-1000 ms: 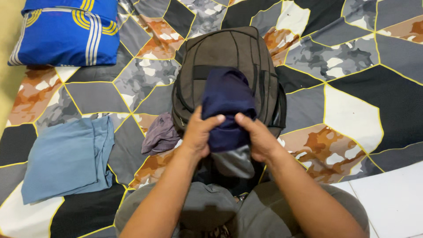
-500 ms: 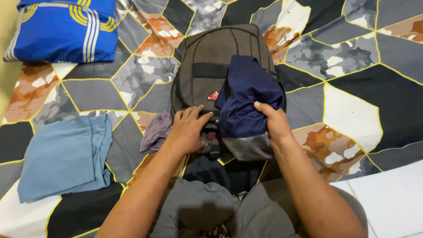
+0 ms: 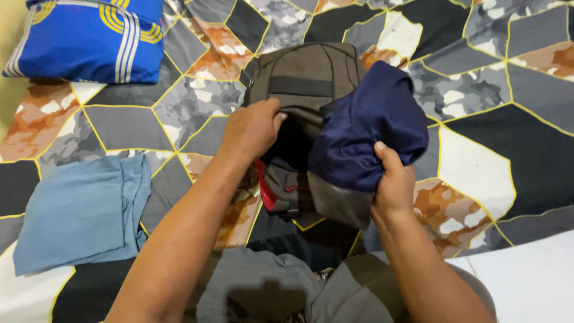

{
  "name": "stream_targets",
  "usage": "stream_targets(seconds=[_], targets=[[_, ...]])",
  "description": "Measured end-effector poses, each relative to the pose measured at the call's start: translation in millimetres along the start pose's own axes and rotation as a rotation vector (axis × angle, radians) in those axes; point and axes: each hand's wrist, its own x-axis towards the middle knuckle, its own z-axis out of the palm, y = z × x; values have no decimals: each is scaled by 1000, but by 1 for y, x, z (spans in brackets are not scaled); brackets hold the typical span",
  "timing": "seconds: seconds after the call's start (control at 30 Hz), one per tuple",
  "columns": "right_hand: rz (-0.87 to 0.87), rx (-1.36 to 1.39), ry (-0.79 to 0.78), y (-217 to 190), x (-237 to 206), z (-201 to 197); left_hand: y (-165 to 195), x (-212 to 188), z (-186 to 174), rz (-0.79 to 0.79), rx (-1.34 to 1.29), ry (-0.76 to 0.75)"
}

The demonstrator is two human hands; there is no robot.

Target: The person sits beside a bed and packs a backpack. They take a cap, wallet, and sunglasses out of the bag, then place folded clothing items including a sweatshirt, a striped shirt, pants, and other garments into the backpack compartments and zip them closed.

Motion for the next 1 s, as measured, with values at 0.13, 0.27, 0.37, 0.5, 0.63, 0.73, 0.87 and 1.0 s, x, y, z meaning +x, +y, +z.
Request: stream_targets(seconds=[0.13, 0.27, 0.37, 0.5, 0.63, 0.73, 0.87, 1.0], targets=[[-111, -49, -8, 2, -4, -2, 0, 18, -11, -33, -33, 52], [-260, -313, -88, 19, -7, -8, -3, 29, -17, -77, -80, 128], [-390, -632, -275, 23, -5, -14, -3, 35, -18, -122, -98, 129], [-430, -885, -615, 8, 14, -22, 1, 42, -16, -118, -125, 152], [-360, -1304, -960, 10, 50, -7, 3, 43, -17, -102, -123, 157], [-319, -1376, -1006, 23, 82, 11, 4, 41, -19, -90, -146, 137], [-480, -1595, -952, 43, 124, 33, 5, 37, -22, -115, -153, 69], [-566, -1755, -911, 64, 139, 36, 4, 37, -23, -106, -169, 73]])
